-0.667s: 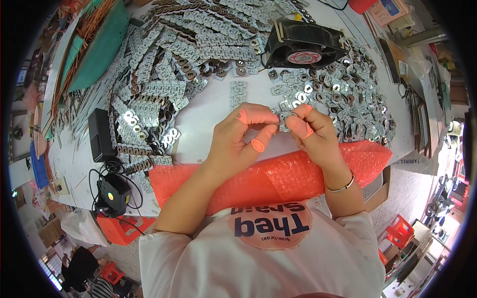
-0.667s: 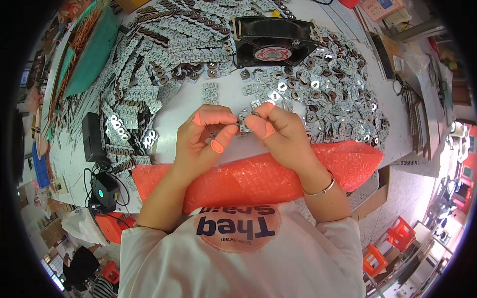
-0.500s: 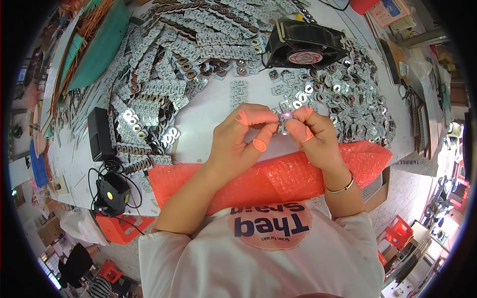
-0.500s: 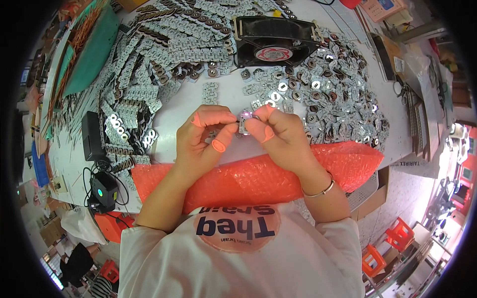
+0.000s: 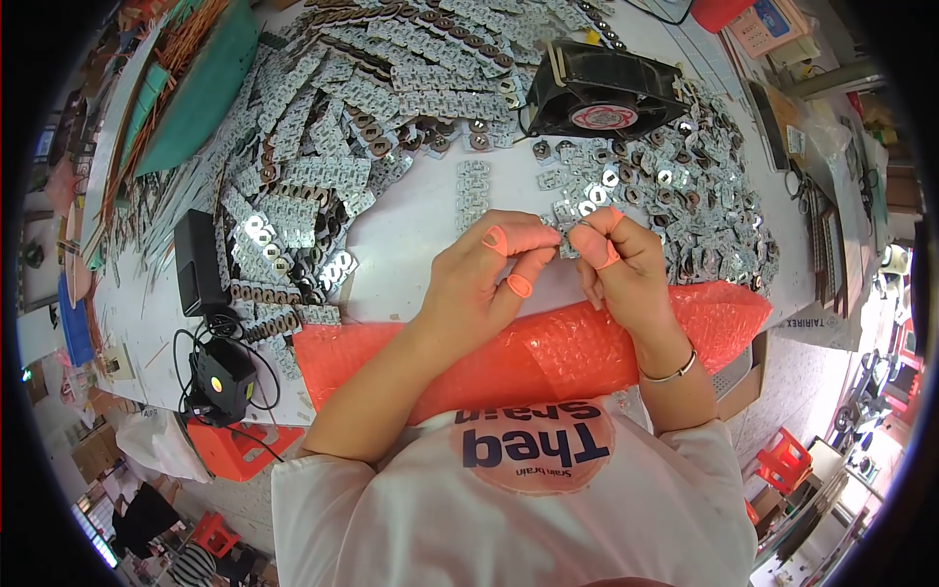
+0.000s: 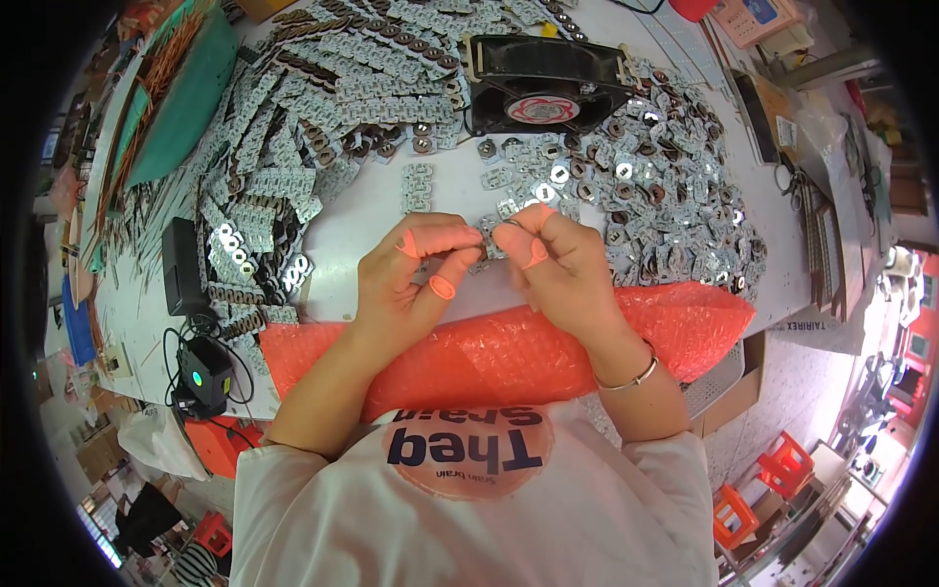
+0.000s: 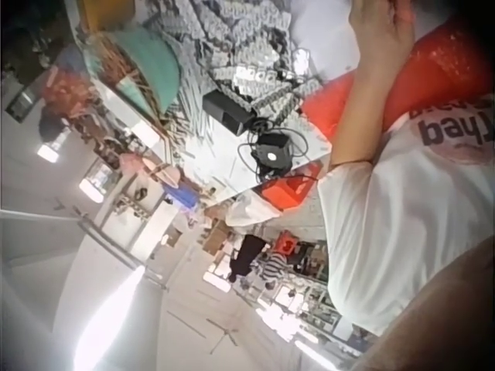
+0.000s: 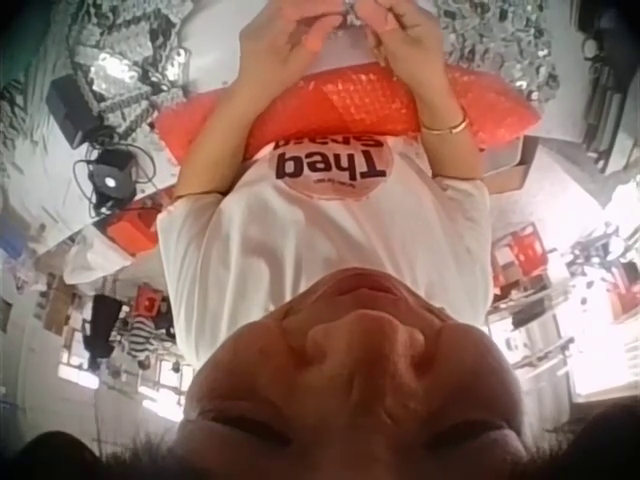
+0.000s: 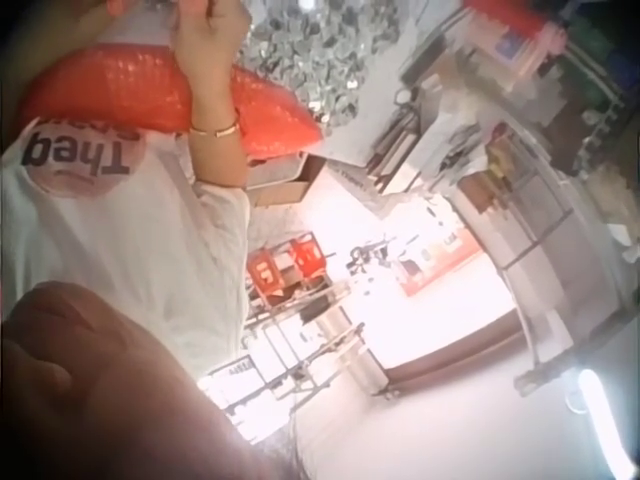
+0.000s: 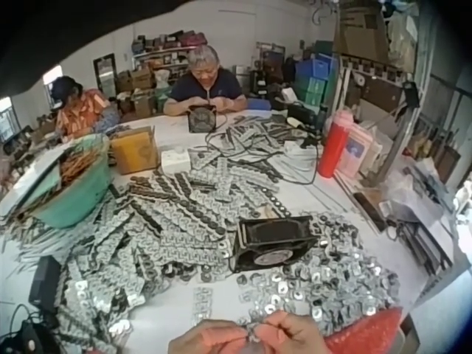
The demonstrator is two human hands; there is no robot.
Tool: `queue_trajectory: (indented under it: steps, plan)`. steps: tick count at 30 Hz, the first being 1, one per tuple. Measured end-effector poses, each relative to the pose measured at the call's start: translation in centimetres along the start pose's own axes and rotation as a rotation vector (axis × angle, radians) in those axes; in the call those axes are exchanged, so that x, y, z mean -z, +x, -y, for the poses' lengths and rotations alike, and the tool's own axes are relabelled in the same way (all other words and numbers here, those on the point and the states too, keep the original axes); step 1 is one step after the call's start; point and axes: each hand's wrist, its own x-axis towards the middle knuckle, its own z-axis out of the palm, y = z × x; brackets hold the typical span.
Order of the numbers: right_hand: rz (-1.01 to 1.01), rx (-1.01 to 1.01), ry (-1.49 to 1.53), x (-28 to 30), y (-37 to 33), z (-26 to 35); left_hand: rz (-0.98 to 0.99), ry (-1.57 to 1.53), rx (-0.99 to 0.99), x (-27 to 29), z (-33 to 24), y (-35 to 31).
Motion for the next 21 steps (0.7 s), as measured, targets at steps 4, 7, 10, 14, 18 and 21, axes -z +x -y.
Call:
queue_trajectory:
  steps: [4, 7, 10, 14, 18, 21]
  plan:
    - [-0.047, 0.259, -0.355, 0.9, 0.6, -0.4, -0.022, -0.050, 0.069, 0.0, 0.2, 0.1]
    - [-0.047, 0.381, -0.519, 1.2, 0.9, -0.4, -0.045, 0.034, -0.012, -0.1, 0.4, 0.2]
    - [-0.091, 0.375, -0.540, 1.6, 0.7, -0.1, 0.021, -0.002, 0.083, -0.4, 0.3, 0.1]
    - [-0.094, 0.302, -0.495, 1.7, 0.1, 0.7, 0.063, -0.369, 0.355, -0.2, 0.2, 0.2]
    - [0.063, 0.296, -0.393, 1.2, 0.2, 0.5, 0.095, -0.491, 0.399, -0.2, 0.4, -0.1]
    - [0.063, 0.232, -0.233, 1.0, 0.3, 0.0, 0.068, -0.568, 0.387, -0.4, 0.1, 0.0]
